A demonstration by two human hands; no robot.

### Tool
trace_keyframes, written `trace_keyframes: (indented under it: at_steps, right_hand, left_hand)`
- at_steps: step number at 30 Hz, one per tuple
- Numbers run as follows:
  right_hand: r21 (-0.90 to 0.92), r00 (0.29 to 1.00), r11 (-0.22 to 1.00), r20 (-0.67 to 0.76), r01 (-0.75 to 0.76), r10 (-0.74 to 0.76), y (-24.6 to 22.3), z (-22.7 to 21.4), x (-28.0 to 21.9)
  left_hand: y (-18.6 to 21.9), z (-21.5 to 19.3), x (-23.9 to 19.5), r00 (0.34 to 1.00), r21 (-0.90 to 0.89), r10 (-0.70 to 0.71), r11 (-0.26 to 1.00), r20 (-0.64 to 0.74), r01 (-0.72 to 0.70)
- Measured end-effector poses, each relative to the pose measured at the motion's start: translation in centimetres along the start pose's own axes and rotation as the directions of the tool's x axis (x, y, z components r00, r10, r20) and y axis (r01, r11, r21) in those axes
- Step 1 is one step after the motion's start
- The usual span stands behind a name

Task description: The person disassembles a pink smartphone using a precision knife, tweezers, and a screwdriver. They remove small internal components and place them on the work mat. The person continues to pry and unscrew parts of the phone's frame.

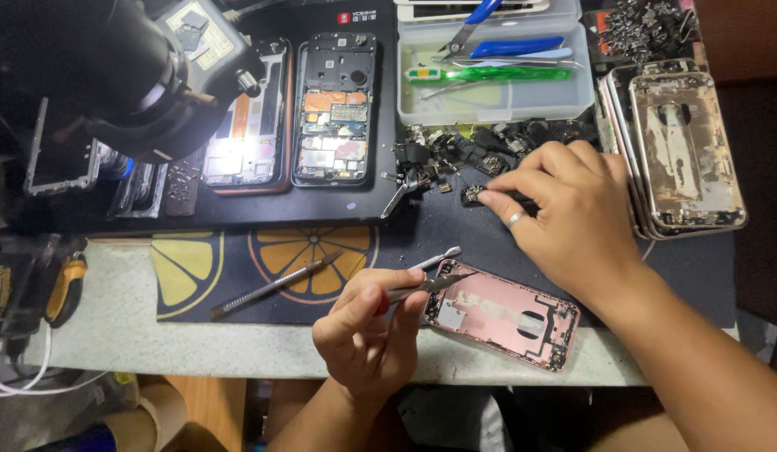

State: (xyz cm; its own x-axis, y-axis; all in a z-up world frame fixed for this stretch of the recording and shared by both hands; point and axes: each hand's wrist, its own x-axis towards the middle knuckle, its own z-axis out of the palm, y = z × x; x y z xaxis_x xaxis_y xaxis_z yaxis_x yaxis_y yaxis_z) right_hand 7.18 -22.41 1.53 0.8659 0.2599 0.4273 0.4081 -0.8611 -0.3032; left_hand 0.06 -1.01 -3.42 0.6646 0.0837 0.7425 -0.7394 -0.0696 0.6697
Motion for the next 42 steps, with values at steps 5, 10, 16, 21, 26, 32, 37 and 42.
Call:
trace_keyframes:
  at_steps: [5,10,16,21,26,32,37,42]
  right_hand:
    - [-0.083,0.996,0.997,0.087,-0.007,0.014,-0.3,-0.3,-0.3]
    - [-0.003,0.993,0.998,0.099,-0.057,0.057,0.2,-0.5,-0.2]
    - [-0.114,0.998,0.992,-0.037,0.055,-0.06,1.3,-0.1,1.5]
    - [-0.225,0.997,0.973,-0.047,0.049,-0.061,2.7,1.1,2.1]
    - [-0.092,0.998,0.994,0.009,-0.067,0.068,2.6,-1.2,2.3]
    - [0.013,0.99,0.999,0.131,-0.048,0.045,0.7,-7.7,-1.3]
    - [-0.077,0.901,0.952,0.352,0.298,-0.254,-2.4,-3.7,-9.1]
    - [-0.069,0.858,0.982,0.499,0.176,-0.119,-2.9,-1.6,-11.2]
  left_hand:
    - [0.1,-0.1,0.1,1.0,0.018,-0.001,1.0,0.007,0.001]
    - [0.2,-0.1,0.2,1.0,-0.005,-0.005,1.0,0.004,0.005]
    - [0.2,-0.1,0.4,1.0,-0.007,0.0,1.0,0.031,0.0]
    - [0.1,0.1,0.4,1.0,0.015,0.011,1.0,-0.002,-0.011]
    - [0.2,0.0,0.2,1.0,0.049,0.01,0.999,0.011,-0.011]
    - [0.0,-0.2,0.0,1.0,0.001,-0.002,1.0,0.006,0.002]
    - [0.3,0.0,-0.2,1.0,0.054,-0.01,0.999,-0.007,0.011]
    - [0.5,-0.1,0.0,0.999,0.03,-0.031,0.999,-0.021,0.031]
